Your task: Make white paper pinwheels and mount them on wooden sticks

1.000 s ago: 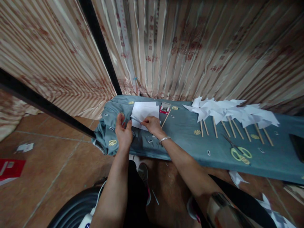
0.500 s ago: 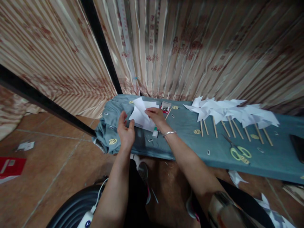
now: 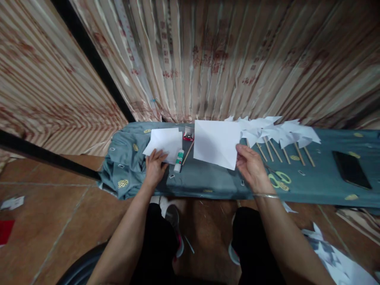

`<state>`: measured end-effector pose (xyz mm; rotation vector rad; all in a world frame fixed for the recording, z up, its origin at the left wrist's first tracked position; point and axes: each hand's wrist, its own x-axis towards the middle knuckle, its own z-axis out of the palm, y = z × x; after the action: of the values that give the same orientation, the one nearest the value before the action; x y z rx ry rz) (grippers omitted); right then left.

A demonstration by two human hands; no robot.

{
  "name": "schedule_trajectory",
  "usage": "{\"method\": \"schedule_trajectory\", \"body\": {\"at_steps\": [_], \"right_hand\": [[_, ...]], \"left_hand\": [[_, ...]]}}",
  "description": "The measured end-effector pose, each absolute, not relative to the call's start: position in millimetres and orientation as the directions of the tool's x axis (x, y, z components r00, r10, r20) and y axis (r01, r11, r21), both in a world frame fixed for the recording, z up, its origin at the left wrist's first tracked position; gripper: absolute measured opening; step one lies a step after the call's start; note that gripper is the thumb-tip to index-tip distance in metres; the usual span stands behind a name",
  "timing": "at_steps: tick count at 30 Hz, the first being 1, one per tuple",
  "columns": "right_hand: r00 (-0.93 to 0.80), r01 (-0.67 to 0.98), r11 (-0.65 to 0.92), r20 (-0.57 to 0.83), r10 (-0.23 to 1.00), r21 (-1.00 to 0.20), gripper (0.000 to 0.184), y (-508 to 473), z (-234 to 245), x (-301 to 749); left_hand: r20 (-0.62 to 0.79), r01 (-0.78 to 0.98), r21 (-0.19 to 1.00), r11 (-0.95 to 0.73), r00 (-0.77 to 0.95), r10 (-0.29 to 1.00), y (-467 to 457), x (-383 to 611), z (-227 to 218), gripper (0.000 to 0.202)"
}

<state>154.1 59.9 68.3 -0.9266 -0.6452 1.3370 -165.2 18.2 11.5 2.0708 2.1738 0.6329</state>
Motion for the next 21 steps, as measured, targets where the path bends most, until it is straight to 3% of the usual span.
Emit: {"method": "schedule_trajectory", "body": {"at_steps": [8, 16, 21], "right_hand": [[0.217, -0.561, -0.077, -0.236, 0.947, -0.825, 0.035, 36.1, 42.2, 212.9], [0.217, -0.579, -0.061, -0.226, 0.95, -0.813, 0.035, 36.6, 51.5, 228.9], [0.222, -0.551, -0.066, -0.223, 0.949, -0.832, 0.036, 31.7, 57.4, 233.0]], "left_hand": [[0.203, 0.989, 0.143, 0.028, -0.057, 0.978, 38.0, -156.5, 15.7, 0.035], [0.079, 0.963, -0.163, -0.216, 0.231, 0.97, 58.7, -162.7, 32.8, 0.034], [-0.008, 0.957, -0.142, -0.253, 0.254, 0.967, 70.2, -165.0, 35.2, 0.034]]}}
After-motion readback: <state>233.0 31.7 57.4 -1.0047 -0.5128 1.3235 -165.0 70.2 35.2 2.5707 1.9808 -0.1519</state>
